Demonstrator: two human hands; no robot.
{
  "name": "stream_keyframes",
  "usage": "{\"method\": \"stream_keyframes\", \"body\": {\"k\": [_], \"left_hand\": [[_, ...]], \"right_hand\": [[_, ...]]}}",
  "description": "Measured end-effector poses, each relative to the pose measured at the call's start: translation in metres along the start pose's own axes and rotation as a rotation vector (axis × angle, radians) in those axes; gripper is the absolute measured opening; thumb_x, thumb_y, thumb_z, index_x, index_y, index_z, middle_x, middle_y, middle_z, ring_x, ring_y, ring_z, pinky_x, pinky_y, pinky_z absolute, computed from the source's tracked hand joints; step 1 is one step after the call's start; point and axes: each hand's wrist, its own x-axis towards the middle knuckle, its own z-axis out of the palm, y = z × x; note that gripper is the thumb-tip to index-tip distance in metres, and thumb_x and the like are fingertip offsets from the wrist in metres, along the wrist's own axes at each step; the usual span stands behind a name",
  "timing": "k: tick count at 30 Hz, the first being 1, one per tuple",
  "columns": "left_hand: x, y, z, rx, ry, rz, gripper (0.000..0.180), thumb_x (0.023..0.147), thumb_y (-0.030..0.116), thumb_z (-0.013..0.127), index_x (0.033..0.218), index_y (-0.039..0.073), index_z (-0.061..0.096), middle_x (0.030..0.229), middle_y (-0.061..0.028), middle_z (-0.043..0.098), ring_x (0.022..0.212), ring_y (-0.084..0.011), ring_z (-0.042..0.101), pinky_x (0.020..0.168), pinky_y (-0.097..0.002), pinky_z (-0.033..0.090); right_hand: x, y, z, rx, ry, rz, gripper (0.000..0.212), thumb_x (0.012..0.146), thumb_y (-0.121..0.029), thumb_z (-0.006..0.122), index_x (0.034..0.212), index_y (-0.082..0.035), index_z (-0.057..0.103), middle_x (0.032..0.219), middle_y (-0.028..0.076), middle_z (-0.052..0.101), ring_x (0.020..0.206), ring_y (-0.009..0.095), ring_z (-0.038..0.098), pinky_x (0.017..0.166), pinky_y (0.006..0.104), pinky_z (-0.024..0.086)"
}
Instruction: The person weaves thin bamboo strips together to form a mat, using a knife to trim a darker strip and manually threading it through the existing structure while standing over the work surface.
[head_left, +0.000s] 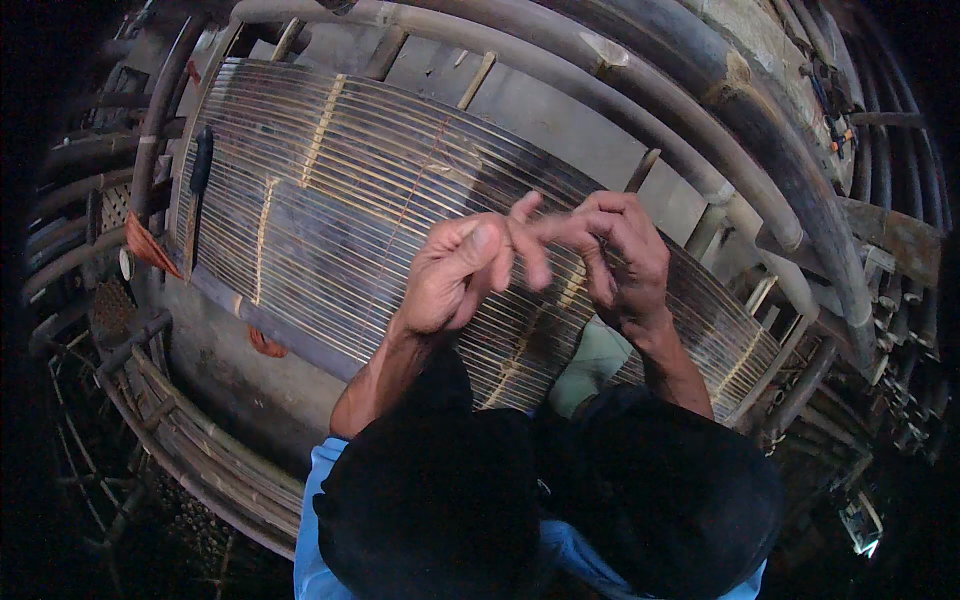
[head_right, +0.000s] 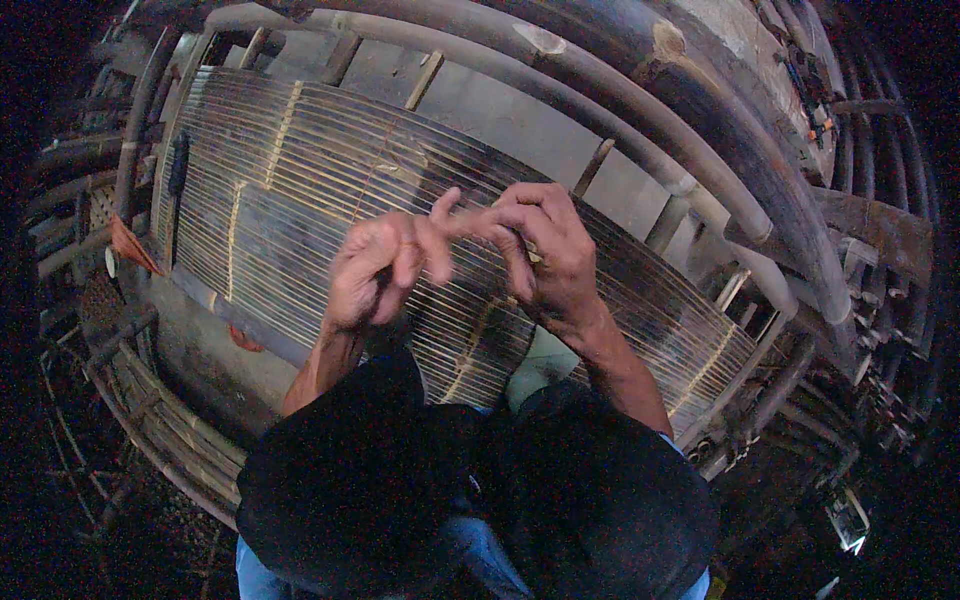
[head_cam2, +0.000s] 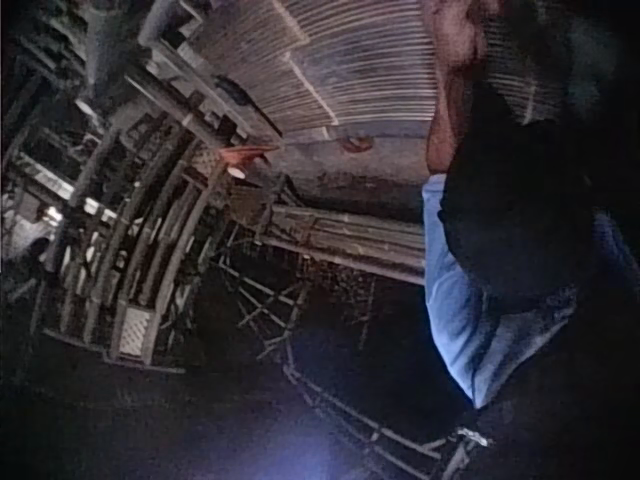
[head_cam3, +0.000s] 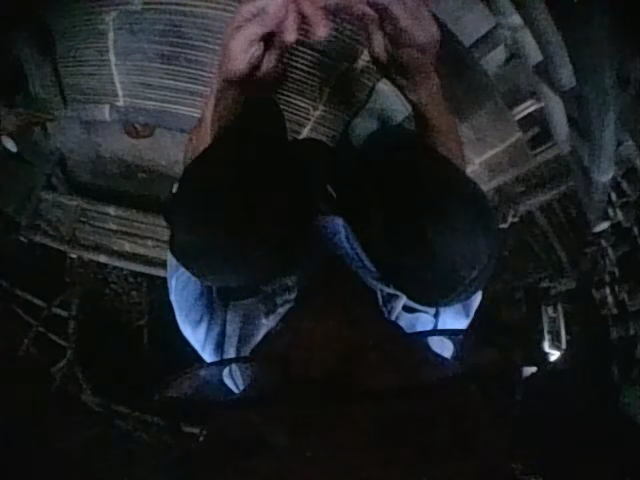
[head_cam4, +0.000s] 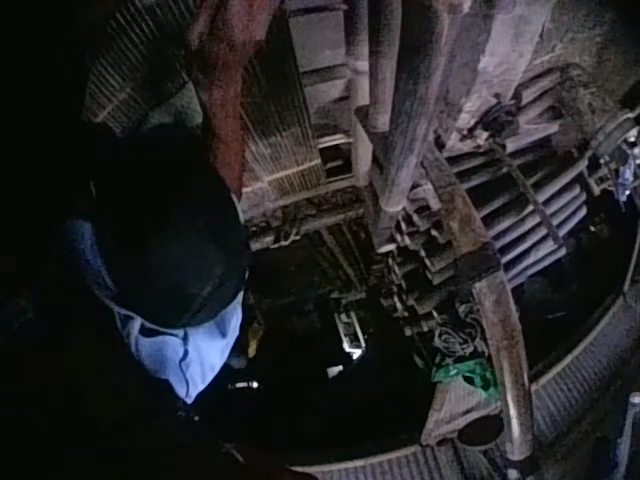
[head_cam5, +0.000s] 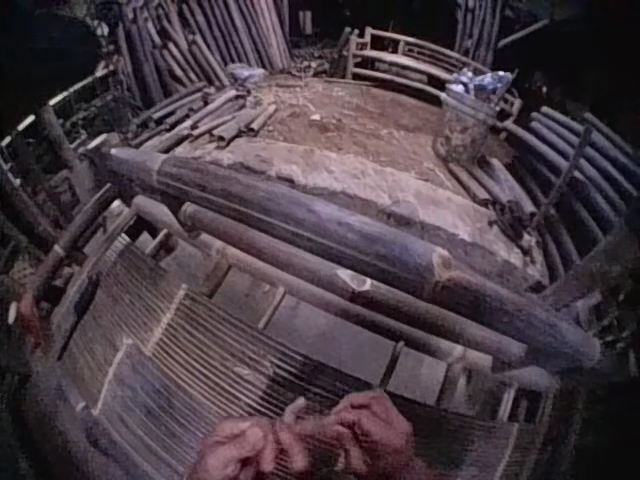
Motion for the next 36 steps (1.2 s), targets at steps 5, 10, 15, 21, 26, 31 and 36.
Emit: {"method": "stream_keyframes", "body": {"k": [5,10,15,21,26,31,36], "left_hand": [[-0.007,0.031,0.031,-0.029,-0.096,-0.007,0.043,0.104,0.025,0.047,0.065,0.007,0.049,0.063,-0.0039,0.051,0.066,-0.0192,0.053,0.084,-0.0402,0.045],[-0.005,0.064,0.027,0.317,-0.112,-0.162,0.033,0.101,0.023,0.054,0.081,-0.002,0.062,0.088,-0.0149,0.064,0.086,-0.0266,0.062,0.083,-0.0358,0.049],[0.036,0.063,0.01,1.346,0.316,-0.166,0.039,0.099,0.025,0.059,0.125,-0.003,0.062,0.126,-0.0243,0.061,0.106,-0.0324,0.065,0.091,-0.0372,0.05],[0.069,-0.023,0.031,0.314,0.023,-0.376,0.047,0.097,0.026,0.066,0.134,0.001,0.054,0.116,-0.0147,0.067,0.084,-0.0124,0.064,0.064,-0.0269,0.051],[0.067,-0.078,0.002,0.264,0.236,-0.323,0.019,0.09,0.011,0.075,0.104,-0.001,0.073,0.094,-0.0057,0.072,0.077,-0.0093,0.064,0.067,-0.0232,0.05],[0.065,-0.104,-0.015,0.278,0.331,-0.527,0.023,0.089,0.011,0.076,0.108,-0.001,0.073,0.093,-0.0058,0.073,0.076,-0.0098,0.064,0.07,-0.0237,0.052],[0.058,-0.117,-0.019,-0.038,0.284,-0.523,0.027,0.087,0.012,0.078,0.109,-0.003,0.074,0.086,-0.0051,0.073,0.073,-0.0088,0.062,0.065,-0.0232,0.051]], "right_hand": [[-0.009,-0.012,-0.005,0.089,-0.058,0.06,0.012,0.082,-0.001,0.074,0.093,-0.004,0.068,0.093,0.01,0.063,0.086,0.024,0.062,0.074,0.034,0.052],[-0.015,-0.007,-0.011,0.096,-0.097,0.037,0.013,0.082,-0.004,0.076,0.092,-0.004,0.067,0.091,0.01,0.062,0.084,0.025,0.06,0.073,0.0341,0.05],[0.002,0.002,-0.017,-0.075,-0.126,-0.031,0.014,0.084,-0.006,0.073,0.093,-0.004,0.062,0.091,0.012,0.06,0.083,0.029,0.059,0.072,0.0382,0.049],[0.014,0.015,-0.029,-0.071,-0.016,0.125,0.011,0.093,-0.007,0.065,0.1,-0.002,0.059,0.088,0.014,0.06,0.083,0.029,0.062,0.072,0.0376,0.05],[0.005,0.056,-0.038,0.375,0.026,0.509,0.019,0.096,-0.013,0.067,0.106,-0.001,0.057,0.094,0.005,0.068,0.081,0.01,0.062,0.074,0.0271,0.052],[-0.004,0.068,-0.03,0.638,0.087,0.697,0.025,0.092,-0.013,0.072,0.106,0.0,0.056,0.095,0.008,0.068,0.079,0.011,0.063,0.074,0.0276,0.053],[-0.005,0.083,-0.033,0.863,0.219,0.759,0.03,0.088,-0.012,0.076,0.107,0.0,0.055,0.092,0.009,0.069,0.078,0.012,0.064,0.074,0.0287,0.054]]}}
